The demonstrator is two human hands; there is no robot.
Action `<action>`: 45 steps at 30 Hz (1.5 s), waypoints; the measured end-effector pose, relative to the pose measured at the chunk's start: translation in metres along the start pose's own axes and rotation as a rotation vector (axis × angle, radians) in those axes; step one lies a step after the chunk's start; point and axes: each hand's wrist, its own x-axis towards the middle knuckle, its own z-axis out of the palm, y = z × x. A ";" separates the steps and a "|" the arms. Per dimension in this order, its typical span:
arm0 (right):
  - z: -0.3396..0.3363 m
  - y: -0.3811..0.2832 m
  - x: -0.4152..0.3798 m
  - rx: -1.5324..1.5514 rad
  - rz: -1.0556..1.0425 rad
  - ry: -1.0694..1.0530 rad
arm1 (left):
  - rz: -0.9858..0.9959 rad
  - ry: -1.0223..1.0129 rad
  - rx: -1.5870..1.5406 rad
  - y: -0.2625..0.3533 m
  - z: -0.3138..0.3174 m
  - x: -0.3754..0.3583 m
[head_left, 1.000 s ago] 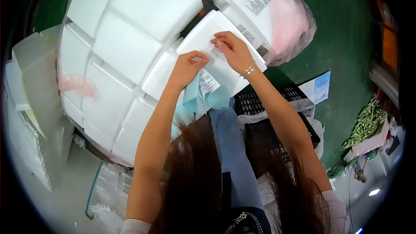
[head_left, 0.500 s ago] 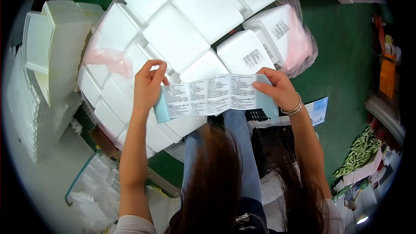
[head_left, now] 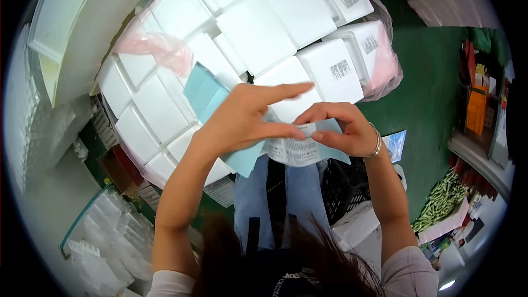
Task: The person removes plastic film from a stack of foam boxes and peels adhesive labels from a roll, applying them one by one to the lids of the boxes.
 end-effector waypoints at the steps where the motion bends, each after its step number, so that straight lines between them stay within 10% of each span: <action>1: -0.001 -0.002 0.000 0.016 -0.053 0.015 | -0.036 -0.098 -0.114 -0.010 0.003 0.001; 6: -0.036 0.025 -0.007 -0.130 -0.039 0.152 | -0.315 -0.332 -0.212 -0.040 0.000 -0.004; 8: -0.029 0.039 -0.005 -0.977 -0.072 0.564 | -0.405 -0.251 -0.339 -0.049 0.011 0.003; 24: -0.082 0.070 0.003 0.493 0.311 0.253 | -0.483 -0.333 -0.499 -0.055 0.045 0.099; 29: -0.106 0.066 -0.002 0.349 0.302 0.316 | -0.484 -0.328 -0.563 -0.067 0.050 0.112; 35: -0.134 0.057 0.015 -0.348 -0.283 0.155 | -0.503 -0.359 -0.646 -0.076 0.054 0.120; 45: -0.156 0.080 -0.002 -0.223 -0.090 -0.026 | -0.880 -0.306 -0.657 -0.158 0.083 0.089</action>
